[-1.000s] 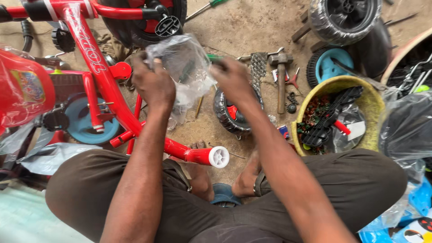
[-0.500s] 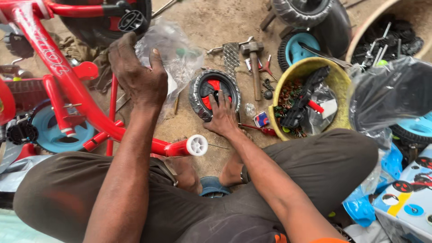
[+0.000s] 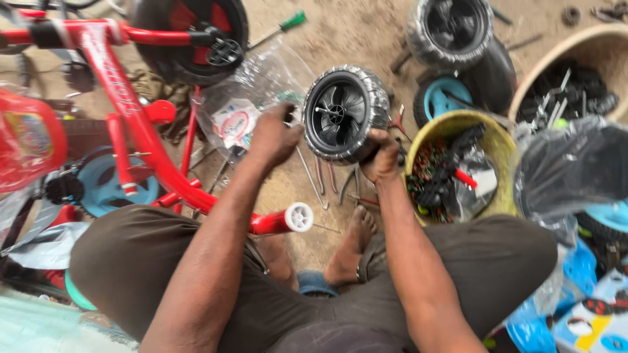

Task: The person assembles a red children's tricycle by attaching wheels to the frame and installing the seat. They use a screwdriver to secure the seat and handle various parts including wheels, a frame, and a seat.

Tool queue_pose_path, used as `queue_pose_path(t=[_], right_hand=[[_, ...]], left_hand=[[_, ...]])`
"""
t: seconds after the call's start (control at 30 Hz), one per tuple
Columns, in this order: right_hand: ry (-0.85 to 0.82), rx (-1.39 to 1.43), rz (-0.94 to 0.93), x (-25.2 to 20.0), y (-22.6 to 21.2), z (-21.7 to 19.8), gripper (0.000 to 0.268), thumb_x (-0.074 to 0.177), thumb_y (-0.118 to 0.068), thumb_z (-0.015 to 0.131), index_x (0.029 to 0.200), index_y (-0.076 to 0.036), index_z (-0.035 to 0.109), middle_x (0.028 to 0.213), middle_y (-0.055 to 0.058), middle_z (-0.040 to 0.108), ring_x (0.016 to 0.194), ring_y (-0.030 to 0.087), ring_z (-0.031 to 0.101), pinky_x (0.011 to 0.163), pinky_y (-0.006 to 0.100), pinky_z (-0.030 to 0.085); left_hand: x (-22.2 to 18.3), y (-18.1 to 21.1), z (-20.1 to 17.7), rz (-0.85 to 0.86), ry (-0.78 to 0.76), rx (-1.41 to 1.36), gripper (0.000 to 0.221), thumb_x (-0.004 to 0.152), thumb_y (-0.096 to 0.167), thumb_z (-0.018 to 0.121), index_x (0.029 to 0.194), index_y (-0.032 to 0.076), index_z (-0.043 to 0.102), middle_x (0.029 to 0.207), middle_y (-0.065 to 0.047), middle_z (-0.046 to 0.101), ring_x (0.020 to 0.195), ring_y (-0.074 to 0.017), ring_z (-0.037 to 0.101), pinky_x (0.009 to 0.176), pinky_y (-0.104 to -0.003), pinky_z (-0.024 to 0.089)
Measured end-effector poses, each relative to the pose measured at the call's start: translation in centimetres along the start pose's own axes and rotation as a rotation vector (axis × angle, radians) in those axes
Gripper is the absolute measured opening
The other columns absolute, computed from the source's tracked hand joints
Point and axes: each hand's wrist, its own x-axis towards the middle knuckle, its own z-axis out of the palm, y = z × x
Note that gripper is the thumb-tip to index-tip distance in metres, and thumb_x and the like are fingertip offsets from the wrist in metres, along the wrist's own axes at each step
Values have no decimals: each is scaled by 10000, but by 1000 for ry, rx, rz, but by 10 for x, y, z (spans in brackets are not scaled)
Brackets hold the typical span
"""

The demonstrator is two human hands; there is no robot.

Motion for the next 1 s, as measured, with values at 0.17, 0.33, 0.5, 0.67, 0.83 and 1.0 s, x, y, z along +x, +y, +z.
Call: queue_pose_path(t=[0.17,0.33,0.5,0.67,0.83,1.0], right_hand=[[-132,-153,-147,-16,-17,82,629,737,-156,749,1331,-2,611,1210,102,717,1105,262,694,1037,401,552],[-203,-403,-260,-25,-19,109,575,744,-167,794,1256,55,658,1121,128,732,1015,254,718,972,401,589],[-175,-631,-208,-39,-29,119,653,693,-233,841,1250,41,641,1064,103,727,952,206,706,898,375,593],[-212,-839,-296,-55,-36,142,737,639,-203,884,1280,14,594,1116,79,712,1034,183,712,965,345,611],[-150,-863,-133,-76,-68,146,776,617,-229,930,1260,20,574,997,91,728,880,209,747,831,366,663],[-237,-722,-77,-97,-91,127,714,675,-157,863,1299,44,580,1072,80,728,963,181,730,884,336,628]], left_hand=[[-3,21,-5,-25,-71,-338,442,820,138,788,1225,-4,681,1077,-146,780,989,-216,754,880,-324,591],[-7,37,-24,-16,-51,-567,337,856,70,759,1183,-4,722,1065,-102,785,961,-151,733,852,-282,594],[-9,42,-28,-122,-115,-552,286,896,111,748,1162,8,731,1034,-100,787,903,-152,738,827,-290,598],[-7,45,-26,-84,-146,-718,265,934,133,723,1159,-4,756,993,-110,788,865,-155,728,795,-292,601],[-19,60,-23,-59,-255,-717,284,924,141,717,1174,14,761,961,-103,795,798,-142,707,745,-287,593],[-44,82,-24,-83,-323,-646,308,910,172,710,1178,28,759,956,-82,795,814,-130,718,764,-276,607]])
